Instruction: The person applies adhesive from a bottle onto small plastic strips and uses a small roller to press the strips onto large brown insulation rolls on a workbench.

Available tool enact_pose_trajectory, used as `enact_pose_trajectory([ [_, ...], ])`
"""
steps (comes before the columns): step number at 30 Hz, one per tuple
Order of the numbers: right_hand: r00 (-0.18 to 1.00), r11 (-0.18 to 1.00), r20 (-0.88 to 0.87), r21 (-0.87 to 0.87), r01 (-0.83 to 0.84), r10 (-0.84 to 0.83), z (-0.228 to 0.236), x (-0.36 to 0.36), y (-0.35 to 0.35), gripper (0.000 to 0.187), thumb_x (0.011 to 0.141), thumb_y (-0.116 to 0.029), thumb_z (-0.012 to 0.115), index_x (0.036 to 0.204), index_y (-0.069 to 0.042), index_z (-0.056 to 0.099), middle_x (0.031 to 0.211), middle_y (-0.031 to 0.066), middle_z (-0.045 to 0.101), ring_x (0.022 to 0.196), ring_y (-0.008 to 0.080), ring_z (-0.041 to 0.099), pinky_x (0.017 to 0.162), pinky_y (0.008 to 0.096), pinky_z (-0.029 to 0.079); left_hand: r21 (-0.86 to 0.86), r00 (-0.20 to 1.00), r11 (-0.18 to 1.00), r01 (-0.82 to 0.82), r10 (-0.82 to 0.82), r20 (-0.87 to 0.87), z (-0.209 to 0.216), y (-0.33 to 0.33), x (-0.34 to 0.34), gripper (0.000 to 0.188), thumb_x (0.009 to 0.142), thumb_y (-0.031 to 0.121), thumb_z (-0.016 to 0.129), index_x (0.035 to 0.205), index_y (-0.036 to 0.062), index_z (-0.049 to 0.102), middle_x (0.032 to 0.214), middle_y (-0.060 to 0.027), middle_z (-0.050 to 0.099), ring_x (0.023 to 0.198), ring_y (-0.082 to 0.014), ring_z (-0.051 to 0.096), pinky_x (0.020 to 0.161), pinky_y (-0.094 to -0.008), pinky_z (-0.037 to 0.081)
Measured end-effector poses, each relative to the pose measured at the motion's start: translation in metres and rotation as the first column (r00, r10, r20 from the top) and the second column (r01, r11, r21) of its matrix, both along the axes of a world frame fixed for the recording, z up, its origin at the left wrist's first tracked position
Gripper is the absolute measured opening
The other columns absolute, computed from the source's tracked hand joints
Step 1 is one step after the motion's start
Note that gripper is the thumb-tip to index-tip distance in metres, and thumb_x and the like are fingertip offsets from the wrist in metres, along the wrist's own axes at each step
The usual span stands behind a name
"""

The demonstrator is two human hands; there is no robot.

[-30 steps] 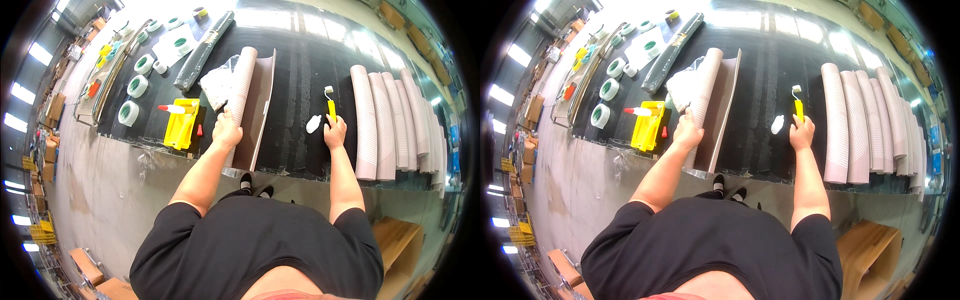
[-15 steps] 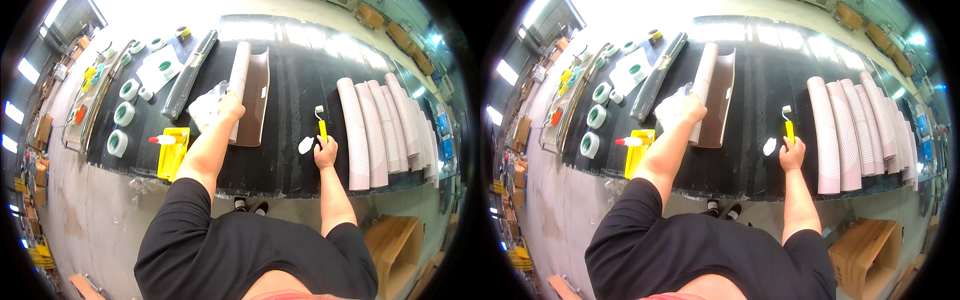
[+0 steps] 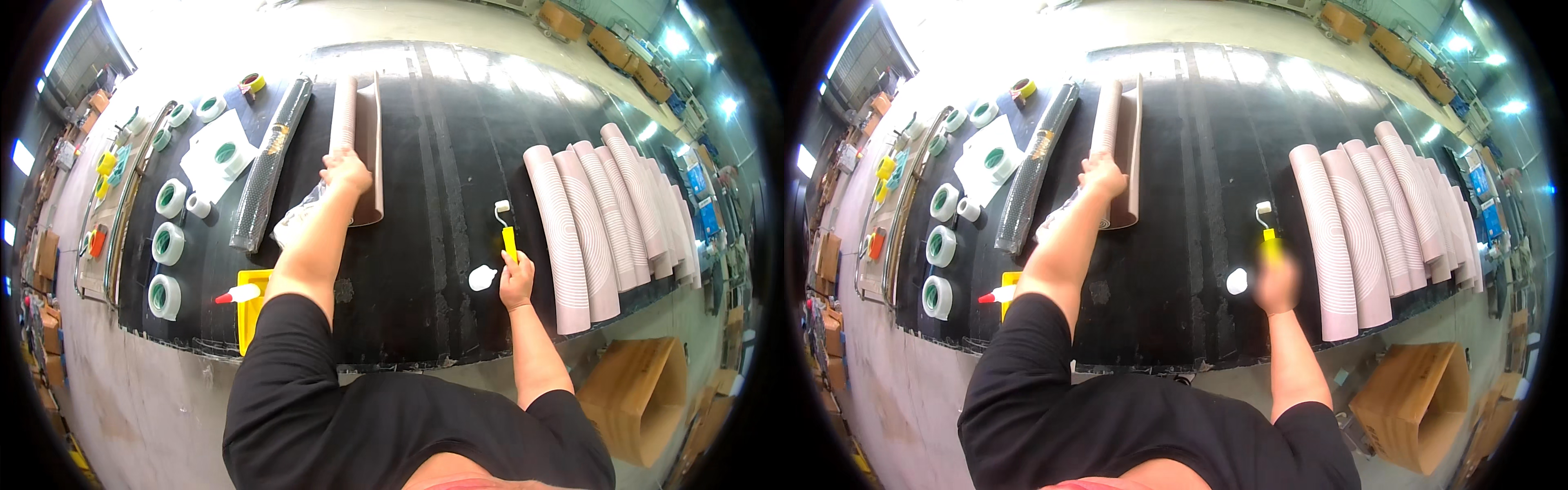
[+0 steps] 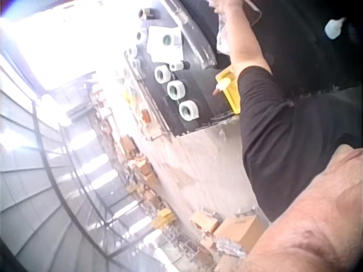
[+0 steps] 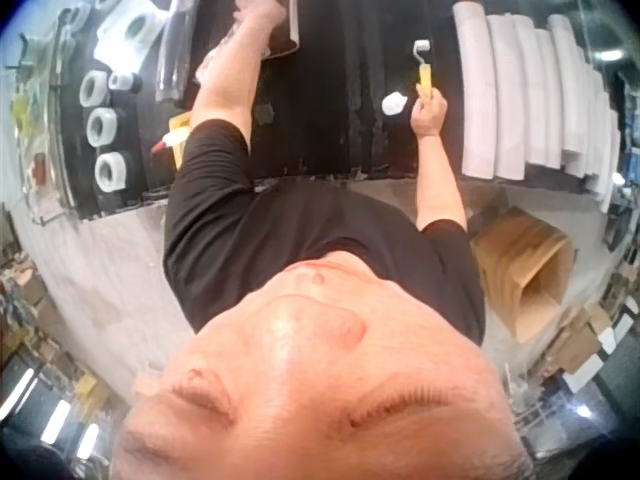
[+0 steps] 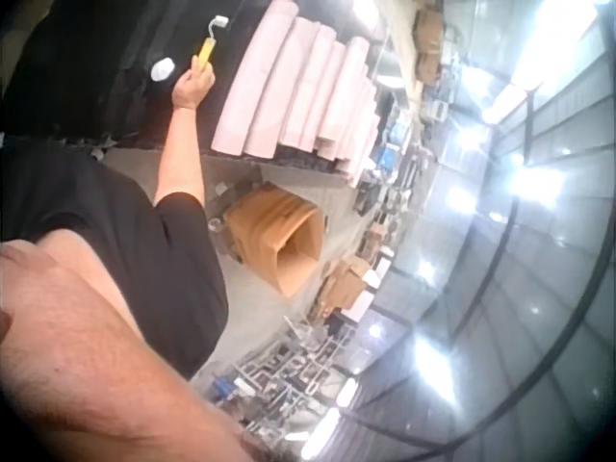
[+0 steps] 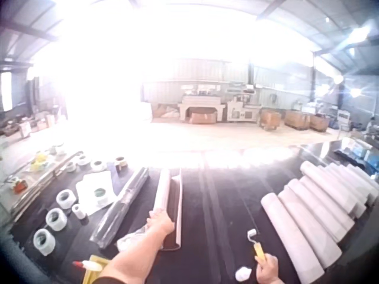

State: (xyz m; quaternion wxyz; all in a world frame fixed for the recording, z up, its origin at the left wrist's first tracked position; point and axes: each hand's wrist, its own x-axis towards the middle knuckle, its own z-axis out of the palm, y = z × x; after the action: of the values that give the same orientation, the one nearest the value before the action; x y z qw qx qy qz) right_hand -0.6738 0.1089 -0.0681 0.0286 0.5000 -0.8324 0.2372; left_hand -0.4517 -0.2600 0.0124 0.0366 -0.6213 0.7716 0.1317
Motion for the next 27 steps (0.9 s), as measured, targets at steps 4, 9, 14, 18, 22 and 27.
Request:
enact_pose_trajectory([
  [4, 0.991, 0.979, 0.001, -0.154, 0.132, -0.133, 0.085, 0.029, -0.004, 0.027, 0.099, -0.018, 0.048, 0.116, -0.003, 0.062, 0.103, 0.0168, 0.065, 0.095, 0.0316, 0.063, 0.08, 0.041, 0.051, -0.519, 0.793, 0.775, 0.361, -0.548, -0.267, -0.004, 0.11, 0.049, 0.067, 0.086, 0.027, 0.066, 0.143, 0.0011, 0.043, 0.154, -0.0176, 0.035, 0.146, -0.0353, 0.026, 0.12, -0.0432, 0.022],
  [9, 0.933, 0.955, -0.358, -0.265, -0.133, 0.031, 0.109, 0.043, 0.029, 0.035, 0.098, -0.027, 0.052, 0.116, 0.002, 0.06, 0.113, 0.015, 0.064, 0.111, 0.0294, 0.057, 0.091, 0.0358, 0.05, -0.504, 0.568, 0.756, 0.418, -0.65, -0.505, -0.015, 0.25, 0.145, 0.048, 0.076, 0.009, 0.07, 0.122, 0.001, 0.059, 0.137, -0.0151, 0.054, 0.134, -0.0374, 0.044, 0.112, -0.0465, 0.036],
  [14, 0.882, 0.892, 0.138, -0.032, -0.451, 0.451, 0.115, 0.133, 0.044, 0.024, 0.094, -0.01, 0.067, 0.114, 0.002, 0.061, 0.109, 0.0145, 0.062, 0.096, 0.0235, 0.061, 0.088, 0.0337, 0.049, -0.344, 0.672, 0.856, 0.385, -0.515, -0.531, -0.066, 0.323, 0.201, 0.043, 0.075, 0.008, 0.072, 0.117, 0.0047, 0.062, 0.131, -0.011, 0.058, 0.131, -0.0341, 0.047, 0.109, -0.0438, 0.041],
  [18, 0.68, 0.726, 0.255, -0.233, -0.647, 0.687, 0.064, 0.171, 0.039, 0.029, 0.09, -0.002, 0.065, 0.119, -0.004, 0.065, 0.118, 0.0155, 0.062, 0.091, 0.0311, 0.061, 0.078, 0.0357, 0.049, -0.325, 0.722, 0.896, 0.304, -0.439, -0.535, -0.077, 0.343, 0.224, 0.037, 0.075, 0.008, 0.071, 0.111, 0.0052, 0.065, 0.124, -0.0101, 0.062, 0.127, -0.0329, 0.051, 0.107, -0.0428, 0.043],
  [22, 0.842, 0.865, 0.201, -0.116, -0.488, 0.501, 0.017, 0.18, 0.022, 0.035, 0.09, -0.003, 0.062, 0.124, -0.006, 0.062, 0.118, 0.0183, 0.061, 0.093, 0.0351, 0.061, 0.08, 0.0388, 0.049, -0.318, 0.759, 0.923, 0.218, -0.365, -0.54, -0.074, 0.352, 0.242, 0.036, 0.075, 0.008, 0.071, 0.11, 0.0038, 0.065, 0.122, -0.0118, 0.063, 0.125, -0.034, 0.052, 0.106, -0.0439, 0.044],
  [27, 0.951, 0.885, 0.045, -0.381, -0.268, 0.307, -0.038, 0.164, -0.059, 0.039, 0.09, -0.006, 0.056, 0.128, -0.005, 0.06, 0.112, 0.0236, 0.058, 0.105, 0.0404, 0.056, 0.089, 0.0502, 0.046, -0.292, 0.775, 0.925, 0.241, -0.365, -0.516, -0.07, 0.34, 0.247, 0.034, 0.078, 0.011, 0.072, 0.11, 0.0029, 0.065, 0.12, -0.0122, 0.064, 0.121, -0.0324, 0.055, 0.103, -0.0419, 0.045],
])
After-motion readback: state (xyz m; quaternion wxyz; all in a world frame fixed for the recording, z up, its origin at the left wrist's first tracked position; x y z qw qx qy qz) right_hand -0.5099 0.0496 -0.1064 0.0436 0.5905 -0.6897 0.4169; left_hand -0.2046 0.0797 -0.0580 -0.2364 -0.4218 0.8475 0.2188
